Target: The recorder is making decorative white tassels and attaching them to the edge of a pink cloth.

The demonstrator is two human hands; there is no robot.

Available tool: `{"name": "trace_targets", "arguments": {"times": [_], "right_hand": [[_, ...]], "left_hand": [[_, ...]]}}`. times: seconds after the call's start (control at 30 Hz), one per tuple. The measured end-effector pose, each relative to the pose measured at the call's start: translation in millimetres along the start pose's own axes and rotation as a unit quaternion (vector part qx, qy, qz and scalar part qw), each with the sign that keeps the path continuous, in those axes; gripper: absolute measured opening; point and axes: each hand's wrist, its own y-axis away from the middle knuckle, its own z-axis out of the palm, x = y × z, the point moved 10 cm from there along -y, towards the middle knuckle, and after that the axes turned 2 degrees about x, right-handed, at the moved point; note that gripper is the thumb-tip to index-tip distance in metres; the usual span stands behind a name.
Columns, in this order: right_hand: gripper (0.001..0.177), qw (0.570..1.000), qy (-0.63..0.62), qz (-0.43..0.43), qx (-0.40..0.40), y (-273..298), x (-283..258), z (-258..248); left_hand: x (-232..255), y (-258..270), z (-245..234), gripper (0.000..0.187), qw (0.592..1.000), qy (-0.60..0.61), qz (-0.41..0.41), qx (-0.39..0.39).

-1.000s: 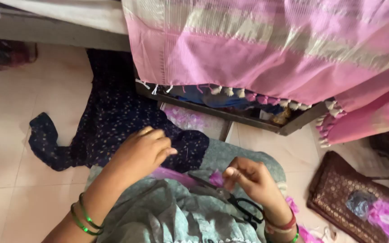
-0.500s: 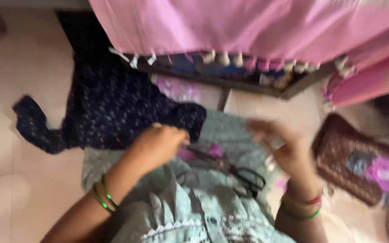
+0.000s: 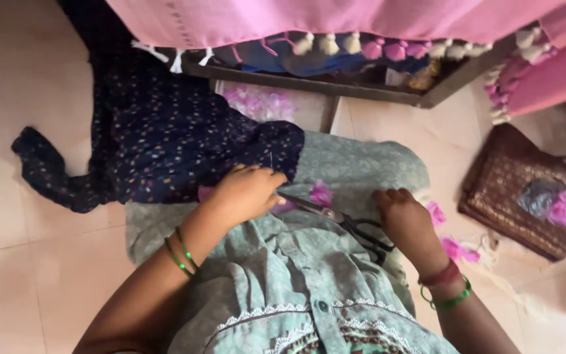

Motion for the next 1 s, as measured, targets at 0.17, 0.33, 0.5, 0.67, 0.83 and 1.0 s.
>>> {"name": "trace_targets", "arguments": {"times": [0.17, 0.33, 0.5, 0.67, 0.83, 1.0], "right_hand": [[0.018, 0.999, -0.015, -0.013, 0.034, -10.1, 19.6, -17.8], [0.01, 0.986, -0.09, 0.02, 0.138, -23.7, 10.1, -99.9], [0.013, 0.967, -0.159, 0.08, 0.184, -32.8, 9.2, -113.2], [0.01, 0.967, -0.112, 0.061, 0.221, -42.7, 1.8, -114.8], [0.008, 0.967, -0.115, 0.061, 0.219, -29.4, -0.2, -109.7], [0.019, 0.96, -0.169, 0.07, 0.212, -24.5, 13.4, -106.9]], "left_hand": [[-19.2, -3.5, 1.6, 0.036, 0.998, -0.045, -0.009, 0.032], [-54.4, -0.8, -0.4, 0.042, 0.997, -0.025, -0.065, 0.02], [-127.5, -40.5, 28.4, 0.04, 0.977, -0.175, -0.119, -0.001], [-136.1, -87.3, 47.9, 0.055, 0.976, 0.202, -0.078, 0.033], [-205.1, -117.5, 129.2, 0.049, 0.974, 0.201, -0.102, -0.038], [-215.1, -89.3, 26.7, 0.029, 0.924, 0.173, -0.132, 0.315]]}}
